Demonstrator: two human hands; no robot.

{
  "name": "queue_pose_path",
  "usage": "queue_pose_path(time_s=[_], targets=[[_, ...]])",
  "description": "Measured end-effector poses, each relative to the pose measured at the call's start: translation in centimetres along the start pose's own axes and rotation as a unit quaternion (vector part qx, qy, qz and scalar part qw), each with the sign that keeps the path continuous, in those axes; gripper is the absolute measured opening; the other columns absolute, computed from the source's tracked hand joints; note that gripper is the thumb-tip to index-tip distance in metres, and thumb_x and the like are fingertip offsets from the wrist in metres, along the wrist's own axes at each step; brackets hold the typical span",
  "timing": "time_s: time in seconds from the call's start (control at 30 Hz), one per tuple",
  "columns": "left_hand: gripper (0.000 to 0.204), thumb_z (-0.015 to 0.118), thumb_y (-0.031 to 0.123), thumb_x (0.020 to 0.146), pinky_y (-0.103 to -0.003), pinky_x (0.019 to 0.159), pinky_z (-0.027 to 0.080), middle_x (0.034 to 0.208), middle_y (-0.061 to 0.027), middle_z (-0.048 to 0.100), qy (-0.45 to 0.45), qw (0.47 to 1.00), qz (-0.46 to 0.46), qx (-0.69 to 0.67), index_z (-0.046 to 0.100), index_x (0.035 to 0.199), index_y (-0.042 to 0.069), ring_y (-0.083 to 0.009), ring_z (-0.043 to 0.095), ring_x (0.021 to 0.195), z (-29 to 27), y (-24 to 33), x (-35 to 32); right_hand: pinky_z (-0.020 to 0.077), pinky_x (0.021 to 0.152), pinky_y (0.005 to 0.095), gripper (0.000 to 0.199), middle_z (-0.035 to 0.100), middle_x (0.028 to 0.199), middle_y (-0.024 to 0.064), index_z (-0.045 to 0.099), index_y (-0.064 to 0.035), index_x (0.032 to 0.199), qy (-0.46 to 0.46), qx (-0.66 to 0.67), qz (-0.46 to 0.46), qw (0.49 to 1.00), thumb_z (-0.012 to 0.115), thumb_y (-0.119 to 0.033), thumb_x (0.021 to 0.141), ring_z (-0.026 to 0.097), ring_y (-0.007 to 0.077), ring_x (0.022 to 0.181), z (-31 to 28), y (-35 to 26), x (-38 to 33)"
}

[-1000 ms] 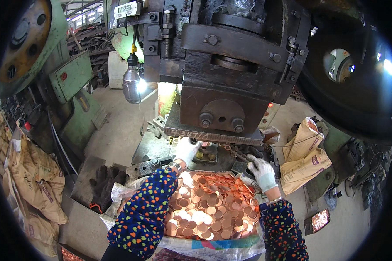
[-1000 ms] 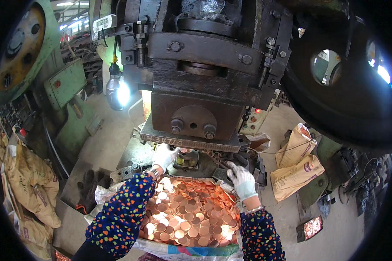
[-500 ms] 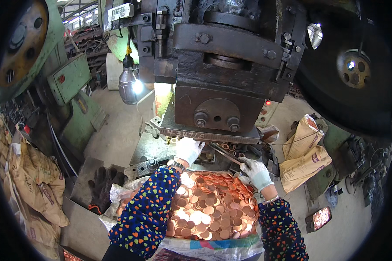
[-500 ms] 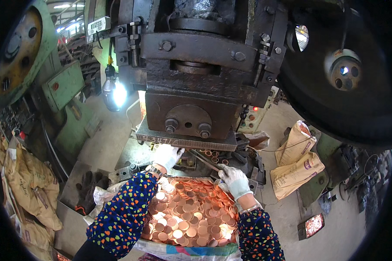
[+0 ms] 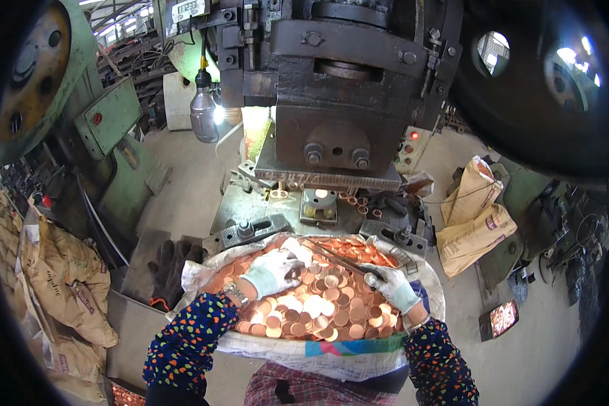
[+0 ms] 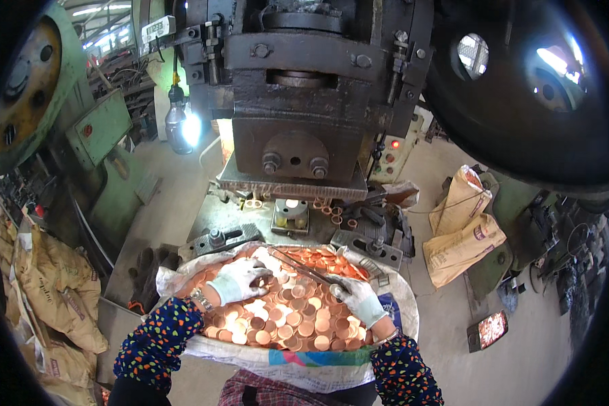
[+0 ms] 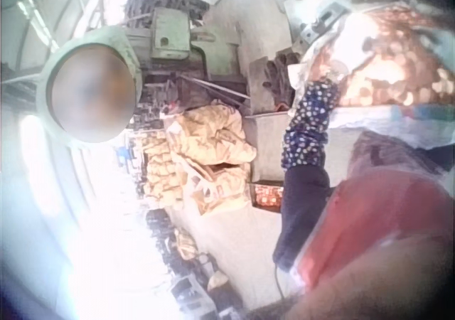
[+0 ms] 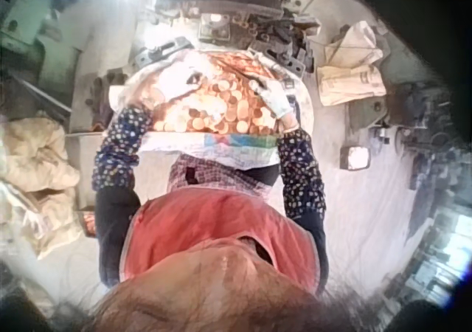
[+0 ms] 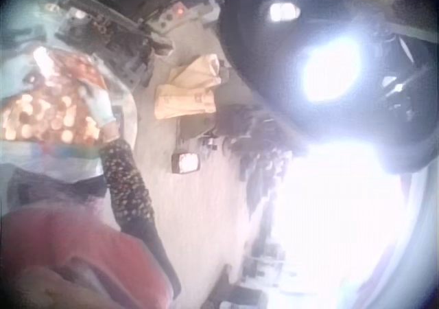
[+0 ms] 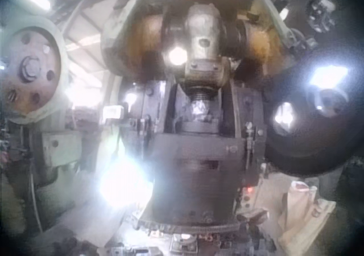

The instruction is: The person repeatedly places small copper discs into a press machine using a metal rod, then removes the processed pieces and returns them to a large sack. The cycle continues throughout the clip.

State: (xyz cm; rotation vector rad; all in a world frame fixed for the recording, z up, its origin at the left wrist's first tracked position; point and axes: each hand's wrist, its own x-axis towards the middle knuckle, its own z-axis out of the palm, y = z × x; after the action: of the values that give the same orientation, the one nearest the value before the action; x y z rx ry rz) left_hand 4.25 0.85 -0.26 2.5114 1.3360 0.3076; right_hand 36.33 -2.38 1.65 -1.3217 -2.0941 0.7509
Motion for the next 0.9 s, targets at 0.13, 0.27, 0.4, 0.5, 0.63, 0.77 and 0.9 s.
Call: queue_pose_path(time_s=[0.13,0.27,0.4,0.5,0.63,0.77,0.9], targets=[[0.033,0.062,0.036,0.081,-0.034,0.089,0.046,0.111,-0.0043,0.058,0.079,0.997,0.014,-0.015,0.065,0.108,0.017,-0.0231,0.056,0.103,1.3,-0.1,-0.4,0.0495,0.079,0.0361,0.034,0.065,0.101,0.0177,0.06,-0.007,0.118,0.003,0.003,0.089,0.996,0.055,-0.024,0.089,0.063,0.0304,0.092,1.5,-0.4,-2.3],[0.03,0.06,0.035,0.082,-0.036,0.086,0.046,0.109,-0.0055,0.057,0.075,0.997,-0.004,-0.015,0.065,0.106,0.017,-0.0243,0.056,0.1,1.7,-0.3,-0.2,0.049,0.08,0.0371,0.034,0.065,0.103,0.0176,0.06,-0.0079,0.117,0.024,0.03,0.054,0.998,0.055,-0.026,0.09,0.062,0.0314,0.096,2.1,0.2,-2.5],[0.032,0.061,0.037,0.081,-0.037,0.087,0.044,0.109,-0.0042,0.059,0.131,0.989,0.066,0.025,0.065,0.106,0.018,-0.0218,0.056,0.102,2.5,1.8,0.1,0.0502,0.067,0.0301,0.037,0.067,0.088,0.0133,0.059,-0.0051,0.118,0.039,0.105,0.112,0.987,0.054,-0.03,0.092,0.064,0.0157,0.07,2.2,0.8,-2.4],[0.039,0.061,0.042,0.08,-0.038,0.089,0.043,0.114,-0.0051,0.059,0.136,0.987,0.087,0.01,0.063,0.112,0.018,-0.0233,0.054,0.106,3.3,4.6,1.1,0.0493,0.068,0.0323,0.037,0.067,0.086,0.0134,0.06,-0.0049,0.116,0.038,0.119,0.119,0.985,0.056,-0.031,0.091,0.064,0.02,0.072,2.2,0.8,-2.4],[0.043,0.062,0.042,0.078,-0.038,0.088,0.044,0.112,-0.0054,0.058,0.093,0.994,0.035,0.036,0.061,0.115,0.021,-0.025,0.054,0.106,3.4,6.3,2.7,0.0485,0.068,0.0347,0.038,0.066,0.081,0.0154,0.062,-0.0056,0.113,0.04,0.07,0.115,0.99,0.056,-0.035,0.09,0.064,0.0247,0.073,2.0,0.5,-2.2],[0.037,0.064,0.041,0.078,-0.038,0.086,0.045,0.109,-0.0061,0.056,0.025,0.999,-0.008,-0.029,0.06,0.109,0.02,-0.0249,0.055,0.103,3.4,5.7,3.0,0.0479,0.071,0.0367,0.041,0.065,0.086,0.0183,0.06,-0.0055,0.117,0.019,0.106,0.125,0.986,0.054,-0.036,0.09,0.064,0.0291,0.08,1.8,0.2,-2.1],[0.033,0.072,0.027,0.076,-0.029,0.069,0.049,0.086,-0.0052,0.064,0.023,0.975,-0.087,-0.204,0.064,0.103,0.01,-0.0146,0.06,0.075,3.7,3.9,3.4,0.0479,0.073,0.0381,0.041,0.065,0.089,0.0195,0.06,-0.0039,0.114,0.032,0.072,0.104,0.991,0.055,-0.036,0.09,0.063,0.0322,0.084,2.0,0.5,-2.1]])
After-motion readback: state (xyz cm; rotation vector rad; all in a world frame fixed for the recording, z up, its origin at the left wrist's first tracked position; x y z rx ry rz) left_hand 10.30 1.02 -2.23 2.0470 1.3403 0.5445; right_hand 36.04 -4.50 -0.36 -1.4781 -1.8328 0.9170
